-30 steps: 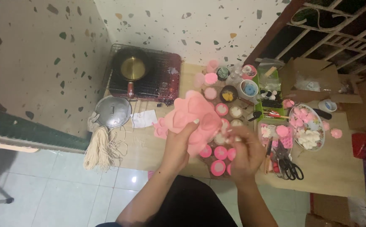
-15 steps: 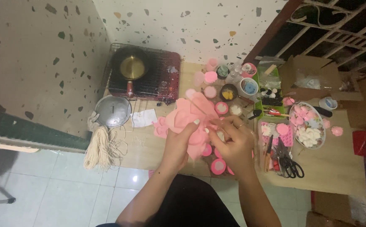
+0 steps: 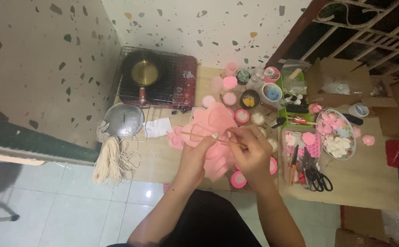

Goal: Preparing wicks and placing small wax ornaments into molds.

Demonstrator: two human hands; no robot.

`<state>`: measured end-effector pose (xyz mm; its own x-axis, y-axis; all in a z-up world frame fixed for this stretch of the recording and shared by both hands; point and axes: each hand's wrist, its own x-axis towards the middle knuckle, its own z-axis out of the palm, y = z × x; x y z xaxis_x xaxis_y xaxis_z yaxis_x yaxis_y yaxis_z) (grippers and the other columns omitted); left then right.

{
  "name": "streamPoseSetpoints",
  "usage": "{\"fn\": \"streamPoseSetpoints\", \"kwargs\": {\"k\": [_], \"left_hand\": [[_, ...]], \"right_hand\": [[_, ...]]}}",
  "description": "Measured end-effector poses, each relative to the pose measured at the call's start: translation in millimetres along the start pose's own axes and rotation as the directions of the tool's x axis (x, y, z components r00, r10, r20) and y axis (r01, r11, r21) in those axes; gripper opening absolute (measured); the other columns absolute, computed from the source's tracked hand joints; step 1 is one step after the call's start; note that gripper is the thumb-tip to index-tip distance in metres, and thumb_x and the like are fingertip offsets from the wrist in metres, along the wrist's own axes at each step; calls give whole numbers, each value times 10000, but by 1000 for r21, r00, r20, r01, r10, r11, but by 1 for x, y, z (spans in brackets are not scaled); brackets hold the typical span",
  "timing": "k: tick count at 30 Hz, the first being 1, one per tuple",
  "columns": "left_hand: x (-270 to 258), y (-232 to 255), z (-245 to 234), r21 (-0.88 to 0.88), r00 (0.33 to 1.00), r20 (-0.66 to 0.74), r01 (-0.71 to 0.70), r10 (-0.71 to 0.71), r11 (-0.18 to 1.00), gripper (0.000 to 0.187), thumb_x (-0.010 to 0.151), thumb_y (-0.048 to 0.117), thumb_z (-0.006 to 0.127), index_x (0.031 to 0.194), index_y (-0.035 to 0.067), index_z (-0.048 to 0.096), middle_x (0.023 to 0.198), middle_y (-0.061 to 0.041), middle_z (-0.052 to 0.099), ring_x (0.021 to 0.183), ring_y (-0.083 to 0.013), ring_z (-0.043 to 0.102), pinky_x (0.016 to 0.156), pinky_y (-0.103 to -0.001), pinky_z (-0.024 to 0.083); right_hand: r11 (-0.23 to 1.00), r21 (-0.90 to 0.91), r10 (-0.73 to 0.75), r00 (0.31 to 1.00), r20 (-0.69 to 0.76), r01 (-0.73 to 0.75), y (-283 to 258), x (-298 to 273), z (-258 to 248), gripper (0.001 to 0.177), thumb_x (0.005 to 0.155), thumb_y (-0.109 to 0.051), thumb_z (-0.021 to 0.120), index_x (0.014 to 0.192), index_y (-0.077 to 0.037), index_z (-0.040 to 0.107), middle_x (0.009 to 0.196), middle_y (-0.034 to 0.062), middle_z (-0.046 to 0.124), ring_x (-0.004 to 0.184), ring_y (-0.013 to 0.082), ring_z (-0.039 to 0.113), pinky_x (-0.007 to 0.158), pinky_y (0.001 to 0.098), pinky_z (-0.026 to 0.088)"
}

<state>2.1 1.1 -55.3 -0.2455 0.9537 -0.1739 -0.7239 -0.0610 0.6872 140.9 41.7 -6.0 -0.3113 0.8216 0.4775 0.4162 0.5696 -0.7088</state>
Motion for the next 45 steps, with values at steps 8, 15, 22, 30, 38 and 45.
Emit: {"fn": "streamPoseSetpoints", "kwargs": {"k": [8,15,22,30,38,45], "left_hand": [[-3,-4,-16,0,1000,1,-26,26,1000,299,959,67,671,1242,5,603,1153,-62,653,1088,-155,621,945,-345,508],[-14,23,-17,-49,998,-59,-8,5,999,451,912,76,658,1348,14,563,1233,-60,654,1158,-161,618,989,-347,505],[-13,36,-47,-64,990,-138,-29,20,998,455,917,65,669,1353,-16,566,1239,-86,645,1158,-178,609,984,-354,496],[-6,83,-72,-97,991,-131,3,-16,995,524,901,78,655,1402,23,508,1284,-92,621,1186,-207,617,985,-377,518],[13,101,-170,195,993,-100,76,-57,978,401,944,98,655,1321,-23,597,1170,-88,709,994,-180,708,848,-355,591],[19,129,-207,-17,966,-234,-113,106,993,336,971,84,650,1283,-28,591,1207,-77,694,1062,-163,699,920,-346,596]], "right_hand": [[1000,6,14,999,-33,-14,-3,-3,14,177,868,17,741,1043,6,720,929,67,660,639,91,607,553,241,484],[993,85,90,990,-107,-82,7,-3,45,109,853,-1,787,930,-11,710,784,25,619,558,49,489,493,228,369],[918,372,119,990,75,-138,15,1,63,123,869,5,745,972,-10,680,873,-18,642,719,32,569,587,222,426],[787,427,304,882,361,-446,45,10,88,231,872,-16,715,1096,31,748,830,47,733,688,83,662,560,217,476],[777,416,357,876,326,-472,63,15,168,201,908,-113,763,1048,30,744,870,43,723,746,82,632,633,265,503],[896,159,383,903,194,-415,199,-110,314,140,960,-120,706,1027,3,705,920,94,667,828,184,615,729,339,488]]}}
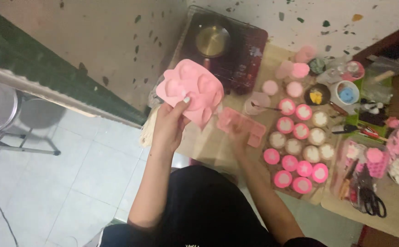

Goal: Preparing wicks and placing small wax ornaments into molds.

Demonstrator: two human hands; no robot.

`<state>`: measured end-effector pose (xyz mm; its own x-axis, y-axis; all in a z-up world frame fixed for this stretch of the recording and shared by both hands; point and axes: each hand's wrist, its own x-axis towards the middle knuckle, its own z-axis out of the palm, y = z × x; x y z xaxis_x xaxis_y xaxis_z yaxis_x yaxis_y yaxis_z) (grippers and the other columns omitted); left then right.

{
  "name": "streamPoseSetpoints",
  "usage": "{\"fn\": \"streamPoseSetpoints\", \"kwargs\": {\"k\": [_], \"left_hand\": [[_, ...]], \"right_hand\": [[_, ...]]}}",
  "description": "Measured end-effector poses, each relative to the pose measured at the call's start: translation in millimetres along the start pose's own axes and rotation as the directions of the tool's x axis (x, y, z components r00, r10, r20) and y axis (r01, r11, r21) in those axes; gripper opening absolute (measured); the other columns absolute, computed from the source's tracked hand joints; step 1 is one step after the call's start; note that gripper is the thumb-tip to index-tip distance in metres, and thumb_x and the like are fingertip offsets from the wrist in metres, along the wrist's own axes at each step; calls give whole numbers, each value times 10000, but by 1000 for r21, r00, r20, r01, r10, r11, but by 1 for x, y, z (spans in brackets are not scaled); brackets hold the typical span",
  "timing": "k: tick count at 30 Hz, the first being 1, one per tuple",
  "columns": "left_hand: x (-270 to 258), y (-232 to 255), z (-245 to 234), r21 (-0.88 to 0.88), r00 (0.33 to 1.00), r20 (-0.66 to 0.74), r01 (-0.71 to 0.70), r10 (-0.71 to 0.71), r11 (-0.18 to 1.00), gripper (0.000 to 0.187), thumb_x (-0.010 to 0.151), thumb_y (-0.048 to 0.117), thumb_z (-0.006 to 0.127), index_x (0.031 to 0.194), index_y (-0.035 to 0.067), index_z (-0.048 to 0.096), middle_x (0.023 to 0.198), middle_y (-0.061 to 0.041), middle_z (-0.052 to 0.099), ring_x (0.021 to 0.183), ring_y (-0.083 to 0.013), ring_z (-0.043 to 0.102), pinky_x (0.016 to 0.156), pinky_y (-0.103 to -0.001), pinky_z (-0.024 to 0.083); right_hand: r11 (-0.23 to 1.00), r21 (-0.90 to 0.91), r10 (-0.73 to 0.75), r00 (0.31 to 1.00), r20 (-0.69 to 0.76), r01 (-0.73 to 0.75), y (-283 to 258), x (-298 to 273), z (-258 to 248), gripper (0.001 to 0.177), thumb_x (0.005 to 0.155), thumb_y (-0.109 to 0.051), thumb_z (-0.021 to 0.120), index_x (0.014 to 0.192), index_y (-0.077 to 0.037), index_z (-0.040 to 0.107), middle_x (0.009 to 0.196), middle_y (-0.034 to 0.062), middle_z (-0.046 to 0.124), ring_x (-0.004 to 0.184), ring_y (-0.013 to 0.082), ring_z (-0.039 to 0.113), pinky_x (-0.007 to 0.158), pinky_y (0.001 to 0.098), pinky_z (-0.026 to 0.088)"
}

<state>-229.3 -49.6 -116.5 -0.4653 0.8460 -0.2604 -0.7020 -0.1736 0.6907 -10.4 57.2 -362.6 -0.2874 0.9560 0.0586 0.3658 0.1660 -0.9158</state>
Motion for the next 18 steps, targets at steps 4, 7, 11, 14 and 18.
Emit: {"fn": "streamPoseSetpoints", "kwargs": {"k": [4,7,11,14,18], "left_hand": [[7,9,-6,-22,998,-63,5,-6,1000,313,978,88,646,1268,-20,600,1202,-90,697,1061,-179,692,909,-351,582],[7,14,-8,-42,996,-86,-26,23,999,306,967,91,640,1257,0,600,1213,-76,684,1090,-167,689,917,-340,589],[11,5,-16,-54,997,-81,1,-5,999,312,984,80,649,1278,-13,598,1229,-82,681,1088,-162,678,882,-321,576],[16,-1,-14,-80,996,-75,34,-40,996,335,992,77,649,1309,-17,597,1256,-89,676,1101,-149,667,859,-302,553],[21,5,5,-117,998,-29,61,-64,991,355,965,57,630,1312,6,578,1267,-88,666,1125,-160,673,929,-336,570]], "right_hand": [[983,-137,-103,987,127,121,123,-42,64,78,958,-85,698,946,-10,679,903,166,622,813,306,613,725,395,507],[983,-109,-123,967,225,150,76,-44,78,201,862,-42,687,1060,-23,714,1069,183,674,935,342,676,780,418,551],[926,-274,-182,944,277,259,47,-34,82,182,840,-40,680,1016,-42,724,1060,177,674,977,375,657,842,452,540],[832,-423,-242,921,306,359,48,-38,77,135,848,-76,697,977,-41,717,1048,192,666,984,389,648,858,476,529],[750,-534,-237,913,333,389,47,-38,64,201,869,-140,726,1020,-11,695,1068,217,666,981,387,646,863,482,528]]}}
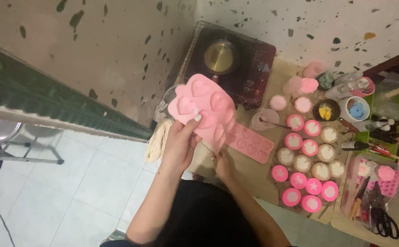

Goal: Preparing wicks and placing small wax ornaments into molds.

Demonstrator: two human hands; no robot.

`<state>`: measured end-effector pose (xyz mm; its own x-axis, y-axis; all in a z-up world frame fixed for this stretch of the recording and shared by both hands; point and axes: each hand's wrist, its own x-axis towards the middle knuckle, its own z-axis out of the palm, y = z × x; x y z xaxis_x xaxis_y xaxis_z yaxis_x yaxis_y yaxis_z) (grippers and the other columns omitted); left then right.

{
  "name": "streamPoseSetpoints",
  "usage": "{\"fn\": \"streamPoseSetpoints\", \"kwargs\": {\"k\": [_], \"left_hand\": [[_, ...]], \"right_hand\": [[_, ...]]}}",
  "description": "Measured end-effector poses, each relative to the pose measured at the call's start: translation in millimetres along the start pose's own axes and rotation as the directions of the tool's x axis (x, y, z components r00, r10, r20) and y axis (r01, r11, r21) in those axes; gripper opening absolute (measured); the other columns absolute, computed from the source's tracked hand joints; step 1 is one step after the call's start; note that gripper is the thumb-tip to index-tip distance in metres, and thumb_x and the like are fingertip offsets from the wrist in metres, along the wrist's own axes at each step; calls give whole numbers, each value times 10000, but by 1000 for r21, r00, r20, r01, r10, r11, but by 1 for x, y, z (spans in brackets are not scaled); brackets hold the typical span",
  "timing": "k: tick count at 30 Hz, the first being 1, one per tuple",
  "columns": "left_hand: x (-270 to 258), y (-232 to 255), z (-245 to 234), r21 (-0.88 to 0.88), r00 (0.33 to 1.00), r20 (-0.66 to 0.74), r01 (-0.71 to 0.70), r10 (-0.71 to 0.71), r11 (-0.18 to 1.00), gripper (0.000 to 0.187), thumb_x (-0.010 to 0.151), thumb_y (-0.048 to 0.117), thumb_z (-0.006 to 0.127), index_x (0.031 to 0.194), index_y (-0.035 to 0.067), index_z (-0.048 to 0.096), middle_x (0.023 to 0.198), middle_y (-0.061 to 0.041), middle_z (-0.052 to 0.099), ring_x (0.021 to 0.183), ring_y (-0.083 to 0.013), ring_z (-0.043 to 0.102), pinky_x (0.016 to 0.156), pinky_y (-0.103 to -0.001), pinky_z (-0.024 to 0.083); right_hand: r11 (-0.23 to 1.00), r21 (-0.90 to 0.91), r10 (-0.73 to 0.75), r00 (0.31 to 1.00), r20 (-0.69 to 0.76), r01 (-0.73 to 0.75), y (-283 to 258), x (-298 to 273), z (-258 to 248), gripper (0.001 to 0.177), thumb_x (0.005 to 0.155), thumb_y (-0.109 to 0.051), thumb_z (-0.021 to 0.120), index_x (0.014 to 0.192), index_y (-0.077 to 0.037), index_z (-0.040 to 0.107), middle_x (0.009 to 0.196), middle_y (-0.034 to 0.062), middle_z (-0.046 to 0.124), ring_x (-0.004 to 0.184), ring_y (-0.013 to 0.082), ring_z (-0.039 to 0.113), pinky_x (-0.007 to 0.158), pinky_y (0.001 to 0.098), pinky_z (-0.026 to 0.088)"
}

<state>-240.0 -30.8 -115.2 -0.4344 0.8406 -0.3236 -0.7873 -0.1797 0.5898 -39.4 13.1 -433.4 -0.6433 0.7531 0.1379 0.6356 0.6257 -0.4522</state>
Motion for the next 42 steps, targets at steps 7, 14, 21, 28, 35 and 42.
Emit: {"fn": "streamPoseSetpoints", "kwargs": {"k": [7,14,21,28,35,42], "left_hand": [[8,-14,1,-44,990,122,75,-69,996,317,984,-11,575,1301,-35,579,1273,-105,670,1152,-198,669,1030,-383,549],[8,-31,18,52,989,125,77,-83,996,327,922,-38,601,1248,-12,611,1193,-78,681,1054,-159,686,913,-338,571],[-4,-46,49,181,979,173,79,-111,980,214,876,-36,647,1087,-12,674,943,-20,706,770,-82,659,643,-241,518],[-14,-63,38,264,956,245,93,-160,960,174,878,-39,685,1052,-22,686,916,-16,718,782,-70,654,642,-227,500],[-27,-52,60,297,920,383,-32,-88,954,262,888,-69,678,1148,-47,694,1042,-54,747,897,-79,683,770,-228,543],[-25,-66,56,339,918,395,-117,-28,934,242,891,-106,678,1125,-51,705,1021,-52,747,877,-81,672,744,-241,531]], "right_hand": [[730,553,367,912,181,-403,60,-22,14,390,929,-131,619,1304,-27,610,1087,104,708,895,198,679,757,334,539],[323,864,639,762,102,-387,-20,-2,-230,196,945,-67,660,1135,-43,702,841,8,600,572,63,435,474,230,341],[676,735,181,954,-238,55,-139,39,-371,222,875,83,641,1051,9,754,1089,35,687,731,48,581,545,193,418],[783,619,204,964,-168,-58,-138,45,-368,212,899,58,693,1096,1,745,897,53,660,593,22,495,495,189,332],[632,775,244,954,-176,-19,-135,41,-384,439,864,107,670,1223,-37,463,1018,69,674,700,-9,496,521,191,363],[631,776,220,958,-182,3,-123,35,-386,522,876,128,660,1257,-69,362,998,108,695,579,-3,471,485,178,360]]}}
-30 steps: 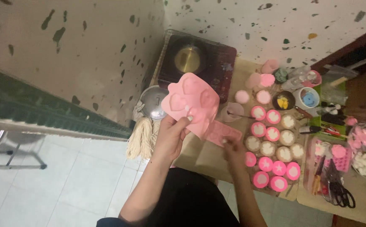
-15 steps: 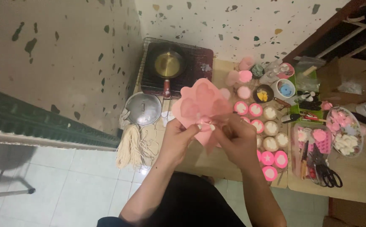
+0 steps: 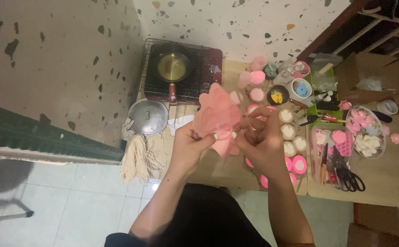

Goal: Preparing wicks and placing small wax ornaments into molds.

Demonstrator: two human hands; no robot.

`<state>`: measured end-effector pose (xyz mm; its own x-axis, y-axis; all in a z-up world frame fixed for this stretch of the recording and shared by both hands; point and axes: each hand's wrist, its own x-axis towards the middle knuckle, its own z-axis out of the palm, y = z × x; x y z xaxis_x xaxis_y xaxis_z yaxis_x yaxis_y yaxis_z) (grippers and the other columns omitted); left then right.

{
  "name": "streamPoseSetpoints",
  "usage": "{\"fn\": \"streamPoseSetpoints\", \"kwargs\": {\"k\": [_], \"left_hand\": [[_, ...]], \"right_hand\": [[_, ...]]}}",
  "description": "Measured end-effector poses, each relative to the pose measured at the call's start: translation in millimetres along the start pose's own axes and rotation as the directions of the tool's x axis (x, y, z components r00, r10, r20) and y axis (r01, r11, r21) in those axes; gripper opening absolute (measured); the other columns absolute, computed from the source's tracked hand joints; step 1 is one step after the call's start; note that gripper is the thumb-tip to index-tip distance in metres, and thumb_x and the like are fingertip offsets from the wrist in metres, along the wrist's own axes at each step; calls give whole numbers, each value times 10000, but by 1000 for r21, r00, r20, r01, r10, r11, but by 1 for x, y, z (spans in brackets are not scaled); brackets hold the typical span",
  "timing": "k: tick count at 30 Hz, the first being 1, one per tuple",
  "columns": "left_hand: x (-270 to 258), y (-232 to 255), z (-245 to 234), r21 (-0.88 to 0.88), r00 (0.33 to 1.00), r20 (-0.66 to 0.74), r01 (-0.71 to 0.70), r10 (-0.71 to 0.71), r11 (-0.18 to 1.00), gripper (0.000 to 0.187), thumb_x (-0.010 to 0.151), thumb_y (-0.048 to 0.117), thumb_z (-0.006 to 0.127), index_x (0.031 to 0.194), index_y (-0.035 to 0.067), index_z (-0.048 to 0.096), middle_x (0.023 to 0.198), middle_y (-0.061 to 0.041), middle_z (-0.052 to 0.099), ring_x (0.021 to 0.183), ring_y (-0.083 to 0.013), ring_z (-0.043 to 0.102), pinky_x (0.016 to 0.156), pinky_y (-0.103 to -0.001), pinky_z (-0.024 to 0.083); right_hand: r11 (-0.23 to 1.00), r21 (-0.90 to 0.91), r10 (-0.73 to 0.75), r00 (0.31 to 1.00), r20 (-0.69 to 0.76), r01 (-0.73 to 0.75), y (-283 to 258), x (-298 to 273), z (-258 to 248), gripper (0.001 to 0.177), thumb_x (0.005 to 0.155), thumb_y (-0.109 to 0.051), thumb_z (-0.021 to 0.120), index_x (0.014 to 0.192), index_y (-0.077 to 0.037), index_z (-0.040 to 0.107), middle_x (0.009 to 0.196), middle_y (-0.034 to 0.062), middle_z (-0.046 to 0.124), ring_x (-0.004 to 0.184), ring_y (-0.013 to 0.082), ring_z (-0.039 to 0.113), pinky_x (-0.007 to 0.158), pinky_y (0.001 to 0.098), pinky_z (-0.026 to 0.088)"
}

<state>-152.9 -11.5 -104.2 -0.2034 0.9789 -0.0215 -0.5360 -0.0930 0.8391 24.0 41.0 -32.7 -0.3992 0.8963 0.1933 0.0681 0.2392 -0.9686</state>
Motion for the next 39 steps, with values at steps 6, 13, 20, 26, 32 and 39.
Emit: {"fn": "streamPoseSetpoints", "kwargs": {"k": [6,13,20,26,32,39], "left_hand": [[3,-13,-9,-178,996,47,86,-78,980,189,910,-101,683,1086,-40,712,898,-26,686,664,-26,527,555,-196,388],[-1,18,20,-136,985,-74,147,-158,980,134,947,37,688,1062,-31,707,819,-16,688,557,-11,463,461,-202,332],[-3,10,18,-39,995,-52,80,-82,996,251,1019,106,681,1184,-81,699,908,-91,711,714,-72,573,587,-221,445],[-2,0,14,-54,999,-10,52,-53,997,249,982,37,645,1195,-91,669,1065,-124,753,934,-125,705,797,-254,568],[-3,5,18,-12,999,35,18,-18,1000,278,907,-89,606,1181,-88,653,1097,-125,751,997,-135,709,855,-254,547],[-1,-24,-1,52,999,40,5,-7,999,124,930,-90,624,1046,-63,657,992,-78,743,924,-103,696,812,-228,535]], "right_hand": [[994,93,64,997,-33,-61,-1,-3,-6,506,860,129,616,1239,-86,359,1015,109,696,584,-3,483,493,177,369],[997,63,34,999,-27,-32,0,-5,-3,493,884,118,657,1237,-69,367,991,102,704,611,-4,458,520,178,354],[998,-61,19,1000,-21,-21,-5,-3,7,496,874,75,692,1232,-60,376,970,82,707,635,-3,506,531,179,414],[984,-176,17,1000,-14,-20,-6,-2,7,486,867,56,692,1220,-49,374,935,83,724,585,11,494,494,194,405],[945,-326,-11,1000,-17,5,-10,-3,9,492,872,12,707,1235,-36,377,908,83,733,613,31,610,513,196,472],[912,-410,-3,1000,13,8,-19,-3,6,530,859,-55,766,1221,-21,381,919,91,731,639,77,693,522,213,505]]}}
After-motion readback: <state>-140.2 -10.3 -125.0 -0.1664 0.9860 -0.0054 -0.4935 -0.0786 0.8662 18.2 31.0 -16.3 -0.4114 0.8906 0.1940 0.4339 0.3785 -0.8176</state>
